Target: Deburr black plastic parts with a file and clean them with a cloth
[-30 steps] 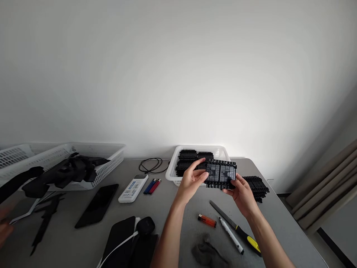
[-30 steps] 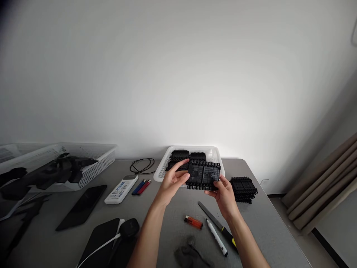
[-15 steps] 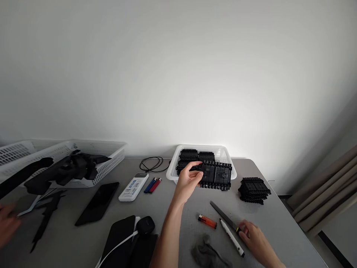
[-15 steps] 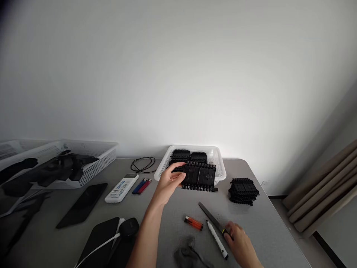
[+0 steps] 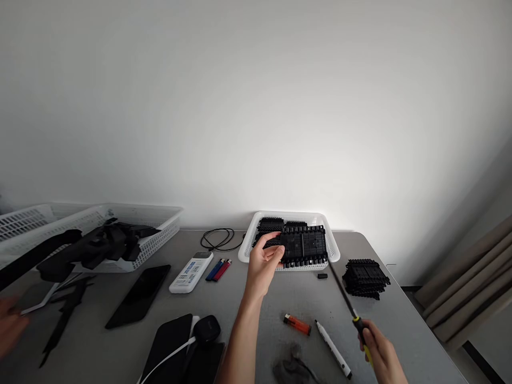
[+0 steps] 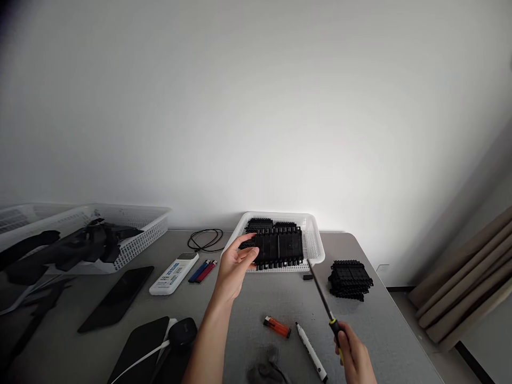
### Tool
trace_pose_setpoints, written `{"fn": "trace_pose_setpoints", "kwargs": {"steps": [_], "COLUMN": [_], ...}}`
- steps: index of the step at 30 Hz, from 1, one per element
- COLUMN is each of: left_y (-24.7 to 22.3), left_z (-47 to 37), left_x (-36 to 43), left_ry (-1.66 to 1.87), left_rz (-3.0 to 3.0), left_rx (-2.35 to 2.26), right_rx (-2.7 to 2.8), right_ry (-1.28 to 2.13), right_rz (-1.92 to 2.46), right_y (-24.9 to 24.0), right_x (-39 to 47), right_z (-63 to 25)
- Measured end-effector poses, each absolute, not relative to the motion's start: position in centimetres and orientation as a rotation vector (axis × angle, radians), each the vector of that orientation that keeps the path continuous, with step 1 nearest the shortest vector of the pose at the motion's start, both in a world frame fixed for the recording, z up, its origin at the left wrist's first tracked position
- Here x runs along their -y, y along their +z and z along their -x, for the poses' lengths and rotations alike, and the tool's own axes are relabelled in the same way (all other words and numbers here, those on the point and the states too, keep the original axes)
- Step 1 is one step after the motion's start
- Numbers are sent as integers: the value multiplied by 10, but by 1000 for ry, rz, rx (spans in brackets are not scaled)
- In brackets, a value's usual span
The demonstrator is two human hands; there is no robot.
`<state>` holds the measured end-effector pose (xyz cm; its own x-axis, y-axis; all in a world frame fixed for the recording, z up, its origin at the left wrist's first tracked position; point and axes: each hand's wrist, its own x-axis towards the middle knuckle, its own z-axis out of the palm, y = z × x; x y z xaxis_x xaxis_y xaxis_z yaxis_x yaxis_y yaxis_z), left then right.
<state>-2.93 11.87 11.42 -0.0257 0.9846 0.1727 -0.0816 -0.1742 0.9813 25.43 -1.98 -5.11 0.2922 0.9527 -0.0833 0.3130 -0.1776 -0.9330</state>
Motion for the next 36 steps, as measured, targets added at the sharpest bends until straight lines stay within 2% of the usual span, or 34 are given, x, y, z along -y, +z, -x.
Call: {"fn": "trace_pose_setpoints", "kwargs": {"steps": [3,8,12,15,23,36], "left_y": [113,113,113,115,113,105], "left_z": [27,21,18,18,20,15], "left_x": [-121,-121,-120,-118,-121,-135], "left_ry": [1464,1507,1499,1474,1452,1238], "left_rz": [-1206,-1186,-1197,-1217,-1241,-1213], "left_rx": [-1095,-1104,-1106,-1111,-1133,-1021], "right_rx": [945,1062,1389,1438,1322,1336], "right_ry": [928,967,821,782,785,635], "right_rz": [1426,1152,1158,1164,1146,1237], "right_y": [-28,34,85,105,100,86], "right_x": [15,-18,-55,-82,-124,-128], "right_z": [-249,-244,-232,-214,-185,-176]}}
